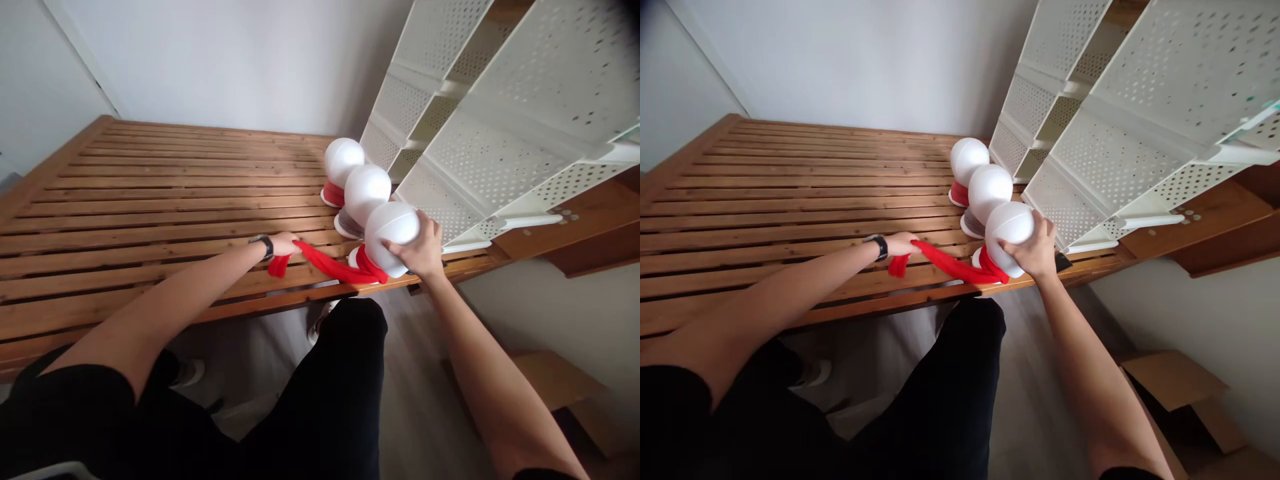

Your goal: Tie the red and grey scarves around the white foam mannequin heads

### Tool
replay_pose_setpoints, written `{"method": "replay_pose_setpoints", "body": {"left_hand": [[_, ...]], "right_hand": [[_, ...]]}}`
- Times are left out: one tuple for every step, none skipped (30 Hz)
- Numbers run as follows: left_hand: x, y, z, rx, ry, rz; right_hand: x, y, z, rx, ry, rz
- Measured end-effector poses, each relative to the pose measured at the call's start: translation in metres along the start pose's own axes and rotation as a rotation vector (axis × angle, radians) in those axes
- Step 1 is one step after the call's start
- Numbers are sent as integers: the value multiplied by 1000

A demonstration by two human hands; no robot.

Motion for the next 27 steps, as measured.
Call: {"method": "replay_pose_setpoints", "body": {"left_hand": [[-12, -20, 8, -12, -23, -37], [-24, -38, 13, -9, -19, -71], [-34, -54, 17, -4, 19, -103], [-44, -69, 20, -21, 90, -134], [-53, -81, 23, -49, 183, -162], [-60, -90, 23, -75, 285, -182], [-64, -98, 22, -87, 382, -194], [-68, -103, 19, -76, 465, -195], [-69, -107, 13, -38, 518, -183], [-69, -108, 5, 18, 529, -160], [-68, -108, -3, 71, 497, -139], [-65, -105, -11, 108, 419, -128], [-62, -102, -18, 124, 307, -129], [-58, -97, -24, 127, 179, -143], [-53, -90, -29, 122, 55, -164], [-47, -83, -34, 114, -51, -187], [-40, -73, -38, 109, -132, -207], [-32, -62, -42, 102, -189, -226], [-23, -48, -44, 89, -230, -241], [-12, -32, -45, 75, -269, -249], [1, -13, -47, 64, -316, -244], [14, 8, -48, 63, -370, -234], [29, 32, -50, 72, -425, -220], [45, 58, -52, 91, -477, -208], [60, 86, -55, 117, -514, -214], [74, 113, -57, 129, -532, -227], [87, 140, -58, 117, -543, -232]], "right_hand": [[-3, -2, -3, 4, -2, 5], [-5, -3, -6, 7, -5, 11], [-6, -5, -7, 10, -10, 16], [-6, -6, -8, 10, -14, 20], [-7, -7, -9, 12, -17, 21], [-6, -8, -9, 15, -19, 21], [-6, -8, -10, 21, -20, 20], [-6, -9, -10, 30, -19, 18], [-5, -10, -10, 39, -18, 17], [-5, -10, -10, 49, -15, 15], [-4, -11, -10, 60, -12, 14], [-4, -12, -10, 70, -10, 13], [-5, -13, -11, 80, -9, 13], [-5, -13, -11, 89, -10, 14], [-6, -14, -12, 95, -11, 14], [-8, -13, -12, 98, -12, 12], [-9, -12, -12, 97, -11, 7], [-10, -11, -12, 96, -7, 0], [-11, -9, -11, 95, -1, -11], [-11, -8, -9, 96, 7, -25], [-9, -6, -7, 99, 18, -38], [-6, -3, -2, 97, 31, -47], [0, -1, 3, 85, 46, -49], [8, 2, 11, 59, 61, -44], [19, 6, 19, 22, 73, -31], [31, 11, 28, -21, 79, -13], [45, 17, 36, -59, 76, 11]]}}
Point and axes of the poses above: each hand's wrist, its own y-axis away from the middle knuckle, its own z-axis out of the back of the hand, x = y × z, the point moved 5 cm from there along -y, towards the middle knuckle, and after that the axes turned 2 degrees about x, right-handed, at the moved point
